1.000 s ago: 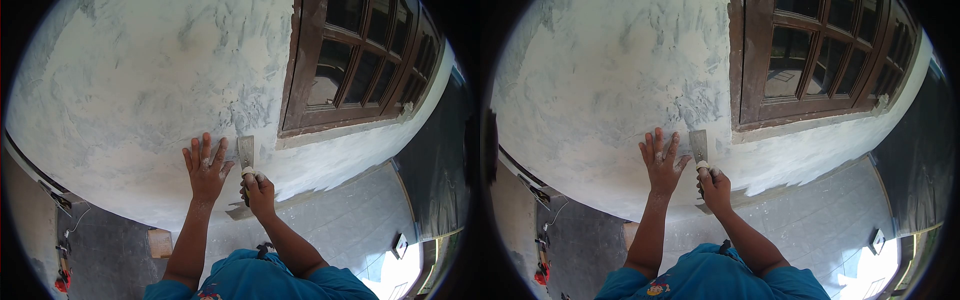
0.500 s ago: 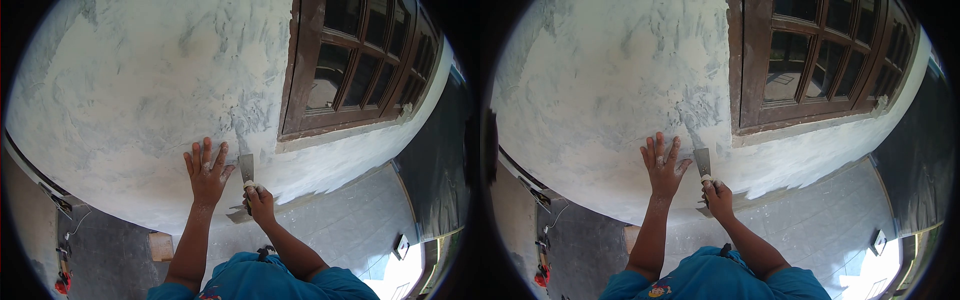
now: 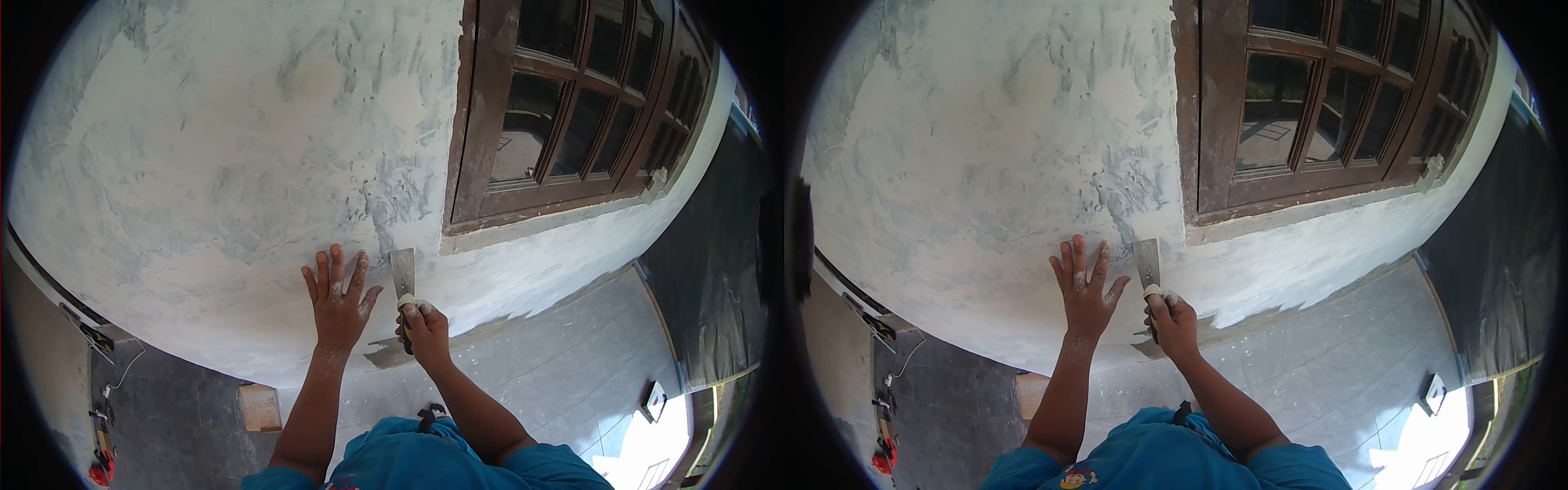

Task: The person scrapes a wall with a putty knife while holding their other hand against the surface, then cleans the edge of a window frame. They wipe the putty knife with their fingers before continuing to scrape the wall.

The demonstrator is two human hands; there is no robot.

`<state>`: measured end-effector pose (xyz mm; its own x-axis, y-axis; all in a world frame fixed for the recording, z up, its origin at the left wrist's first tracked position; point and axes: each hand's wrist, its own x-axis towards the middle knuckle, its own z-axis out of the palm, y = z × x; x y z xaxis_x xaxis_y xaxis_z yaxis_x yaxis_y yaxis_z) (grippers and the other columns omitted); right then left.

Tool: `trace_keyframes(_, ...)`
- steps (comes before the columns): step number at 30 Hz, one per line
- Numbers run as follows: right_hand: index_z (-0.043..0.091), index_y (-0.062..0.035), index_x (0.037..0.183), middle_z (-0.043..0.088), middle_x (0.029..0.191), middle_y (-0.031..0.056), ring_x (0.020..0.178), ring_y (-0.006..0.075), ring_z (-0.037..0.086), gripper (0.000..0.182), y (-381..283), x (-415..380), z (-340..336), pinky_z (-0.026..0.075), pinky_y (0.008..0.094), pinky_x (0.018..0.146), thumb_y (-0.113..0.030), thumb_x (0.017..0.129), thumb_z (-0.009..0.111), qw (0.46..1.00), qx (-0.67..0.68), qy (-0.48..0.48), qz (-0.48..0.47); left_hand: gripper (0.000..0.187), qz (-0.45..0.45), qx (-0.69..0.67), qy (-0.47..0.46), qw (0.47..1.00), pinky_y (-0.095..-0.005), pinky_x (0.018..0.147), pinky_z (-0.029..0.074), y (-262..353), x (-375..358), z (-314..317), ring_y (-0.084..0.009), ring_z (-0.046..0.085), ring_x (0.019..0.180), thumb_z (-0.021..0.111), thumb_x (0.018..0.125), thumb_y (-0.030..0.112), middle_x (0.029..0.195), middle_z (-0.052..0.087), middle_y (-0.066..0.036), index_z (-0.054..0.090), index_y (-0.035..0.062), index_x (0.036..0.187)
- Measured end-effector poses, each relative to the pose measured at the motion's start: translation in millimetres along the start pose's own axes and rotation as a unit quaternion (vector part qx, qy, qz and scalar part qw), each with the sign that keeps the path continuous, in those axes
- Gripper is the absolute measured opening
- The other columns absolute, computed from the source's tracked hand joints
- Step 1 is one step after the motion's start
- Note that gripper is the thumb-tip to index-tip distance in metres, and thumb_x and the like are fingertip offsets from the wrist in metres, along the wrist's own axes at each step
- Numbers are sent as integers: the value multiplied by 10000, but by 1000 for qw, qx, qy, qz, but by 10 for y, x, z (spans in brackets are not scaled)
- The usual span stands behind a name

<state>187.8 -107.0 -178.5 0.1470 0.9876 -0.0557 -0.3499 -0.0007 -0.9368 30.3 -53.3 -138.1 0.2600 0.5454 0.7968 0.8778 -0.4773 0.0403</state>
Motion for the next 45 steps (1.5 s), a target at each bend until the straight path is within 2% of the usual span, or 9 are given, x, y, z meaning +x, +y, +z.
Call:
trace_keyframes(5, 653, -9, 989, 654, 807, 20, 676, 83, 613, 209, -267, 98, 27, 487, 239, 590, -211, 981, 597, 999, 11, -34, -11, 542, -54, -164, 37, 984, -536, 1135, 298, 305, -360, 66, -381, 335, 1425, 653, 926, 239, 1540, 338, -211, 486, 124, 1429)
trace_keyframes(7, 641, -2, 1064, 679, 895, 38, 745, 94, 628, 194, -176, 103, -99, 505, 244, 655, -168, 995, 567, 993, -71, -66, -70, 514, -204, -432, -90, 874, -478, 1012, 459, 501, -481, 70, -395, 489, 1302, 589, 957, 200, 1473, 411, -225, 460, 70, 1437)
trace_keyframes(10, 657, 7, 1064, 686, 896, 35, 772, 84, 615, 190, -91, 146, -303, 493, 242, 684, -151, 983, 592, 985, -122, -115, -38, 569, -126, -379, -105, 911, -432, 925, 516, 708, -570, 152, -399, 563, 1201, 568, 973, 221, 1390, 473, -242, 376, 45, 1478)
trace_keyframes(17, 674, 25, 932, 675, 789, 56, 694, 113, 633, 237, -755, 452, -438, 500, 252, 610, -204, 968, 624, 968, -178, -176, 27, 651, -235, -441, -106, 859, -444, 919, 508, 917, -474, 255, -411, 598, 1133, 547, 978, 194, 1301, 535, -256, 236, 56, 1533)
trace_keyframes(19, 666, 37, 912, 655, 770, 119, 645, 171, 635, 229, -1027, 477, -515, 528, 305, 620, -192, 930, 657, 879, -448, -90, -136, 658, -270, -361, -120, 885, -439, 890, 523, 971, -559, 308, -407, 610, 1111, 544, 971, 167, 1293, 537, -262, 226, 50, 1534)
trace_keyframes(21, 677, 21, 921, 655, 897, 156, 706, 254, 650, 158, -1022, 605, -593, 537, 360, 676, -135, 895, 673, 840, -409, -16, -355, 669, -265, -314, -95, 907, -436, 856, 533, 1049, -668, 371, -401, 621, 1075, 548, 963, 152, 1263, 550, -259, 218, 47, 1536)
trace_keyframes(22, 675, 1, 1031, 632, 1064, 170, 927, 330, 643, 190, -982, 691, -673, 529, 401, 822, -91, 866, 680, 764, -457, 4, -456, 681, -258, -271, -73, 925, -433, 823, 544, 1084, -705, 408, -396, 632, 1038, 551, 955, 137, 1233, 562, -256, 210, 45, 1537)
trace_keyframes(26, 576, -8, 1259, 593, 1226, 155, 1175, 352, 544, 445, -803, 915, -790, 407, 472, 1062, -64, 830, 678, 687, -505, -86, -515, 688, -264, -217, -21, 940, -448, 752, 553, 1268, -589, 439, -377, 649, 929, 561, 937, 118, 1120, 597, -238, 228, 59, 1537)
trace_keyframes(45, 564, 0, 1279, 571, 1334, 126, 1146, 318, 551, 486, -669, 1028, -865, 393, 455, 1031, -59, 809, 671, 682, -480, -90, -544, 650, -321, -146, -11, 936, -457, 638, 562, 1439, -437, 411, -347, 677, 756, 547, 953, 150, 922, 642, -178, 274, 174, 1543)
